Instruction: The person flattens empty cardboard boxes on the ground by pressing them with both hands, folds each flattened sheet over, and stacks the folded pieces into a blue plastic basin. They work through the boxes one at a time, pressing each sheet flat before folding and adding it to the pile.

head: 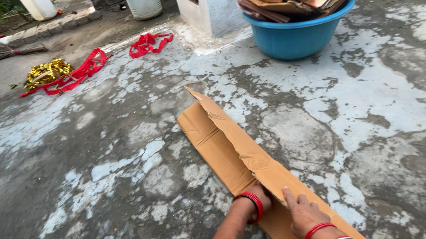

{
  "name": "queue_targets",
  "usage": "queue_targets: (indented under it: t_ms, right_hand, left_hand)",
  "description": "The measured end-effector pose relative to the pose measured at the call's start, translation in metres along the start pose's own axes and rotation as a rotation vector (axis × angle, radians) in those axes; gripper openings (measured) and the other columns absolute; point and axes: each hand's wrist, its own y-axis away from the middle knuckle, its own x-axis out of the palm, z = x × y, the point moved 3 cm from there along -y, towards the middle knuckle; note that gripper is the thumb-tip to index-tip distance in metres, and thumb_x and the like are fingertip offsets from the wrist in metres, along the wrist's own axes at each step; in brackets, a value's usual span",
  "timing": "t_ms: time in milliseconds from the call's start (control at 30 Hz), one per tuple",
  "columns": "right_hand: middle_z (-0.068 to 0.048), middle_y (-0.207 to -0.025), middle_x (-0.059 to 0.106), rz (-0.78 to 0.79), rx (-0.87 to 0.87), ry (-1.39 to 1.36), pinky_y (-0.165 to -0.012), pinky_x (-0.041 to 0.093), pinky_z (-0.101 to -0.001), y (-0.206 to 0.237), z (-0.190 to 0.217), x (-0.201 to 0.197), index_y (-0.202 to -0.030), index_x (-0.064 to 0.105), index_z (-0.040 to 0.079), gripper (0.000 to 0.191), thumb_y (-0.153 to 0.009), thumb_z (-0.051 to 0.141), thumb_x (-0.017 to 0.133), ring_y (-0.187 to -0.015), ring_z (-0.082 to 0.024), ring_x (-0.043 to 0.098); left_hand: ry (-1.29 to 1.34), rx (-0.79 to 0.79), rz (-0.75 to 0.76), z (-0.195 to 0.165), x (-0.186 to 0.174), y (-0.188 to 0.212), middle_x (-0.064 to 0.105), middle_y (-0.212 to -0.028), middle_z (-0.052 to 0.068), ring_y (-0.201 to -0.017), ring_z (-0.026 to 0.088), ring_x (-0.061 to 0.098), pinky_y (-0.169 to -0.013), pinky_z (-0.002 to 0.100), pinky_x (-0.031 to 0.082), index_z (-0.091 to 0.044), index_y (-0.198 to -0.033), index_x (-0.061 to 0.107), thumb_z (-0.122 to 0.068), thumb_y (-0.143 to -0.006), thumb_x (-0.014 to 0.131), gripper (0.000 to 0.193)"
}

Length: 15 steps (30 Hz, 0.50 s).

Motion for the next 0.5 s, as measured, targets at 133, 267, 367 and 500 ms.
queue_targets:
  t_ms: [133, 267, 367, 500]
  right_hand:
    - [-0.016, -0.166, 0.024, 0.103, 0.094, 0.039, -0.105, 0.048, -0.0606, 0.015, 0.022, -0.004, -0.166, 0.003, 0.032, 0.088, -0.097, 0.015, 0.055, -0.143, -0.045, 0.043]
    - [-0.022, -0.171, 0.007, 0.089, 0.115, 0.143, -0.105, 0.04, -0.0705, 0.02, 0.034, -0.001, -0.166, -0.005, 0.03, 0.086, -0.102, 0.024, 0.052, -0.151, -0.052, 0.025]
    - [-0.023, -0.171, 0.003, 0.104, 0.13, 0.13, -0.108, 0.03, -0.0742, 0.022, 0.04, 0.01, -0.166, -0.003, 0.029, 0.083, -0.105, 0.054, 0.047, -0.154, -0.054, 0.015]
    - [-0.026, -0.171, 0.0, 0.057, 0.125, 0.24, -0.11, 0.026, -0.0732, 0.028, 0.051, 0.025, -0.166, -0.003, 0.024, 0.099, -0.097, 0.075, 0.046, -0.155, -0.053, 0.008]
  left_hand:
    - [0.856, 0.013, -0.271, 0.024, -0.02, 0.006, 0.069, -0.129, 0.029, -0.119, 0.043, 0.061, -0.092, 0.041, 0.055, 0.0, -0.137, 0.067, -0.034, -0.097, 0.055, 0.054]
    - [1.554, -0.347, -0.361, 0.043, -0.02, 0.02, 0.058, -0.139, 0.03, -0.129, 0.056, 0.055, -0.111, 0.065, 0.035, -0.029, -0.166, 0.014, -0.027, -0.091, 0.048, 0.082]
    - [0.969, -0.124, -0.615, 0.036, -0.03, 0.033, 0.042, -0.158, 0.022, -0.143, 0.036, 0.045, -0.115, 0.041, 0.035, -0.013, -0.166, 0.011, -0.047, -0.105, 0.054, 0.082]
    - [0.829, -0.285, -0.481, 0.034, -0.018, 0.034, 0.043, -0.157, 0.024, -0.145, 0.036, 0.046, -0.12, 0.037, 0.035, -0.014, -0.165, 0.004, -0.036, -0.092, 0.061, 0.095]
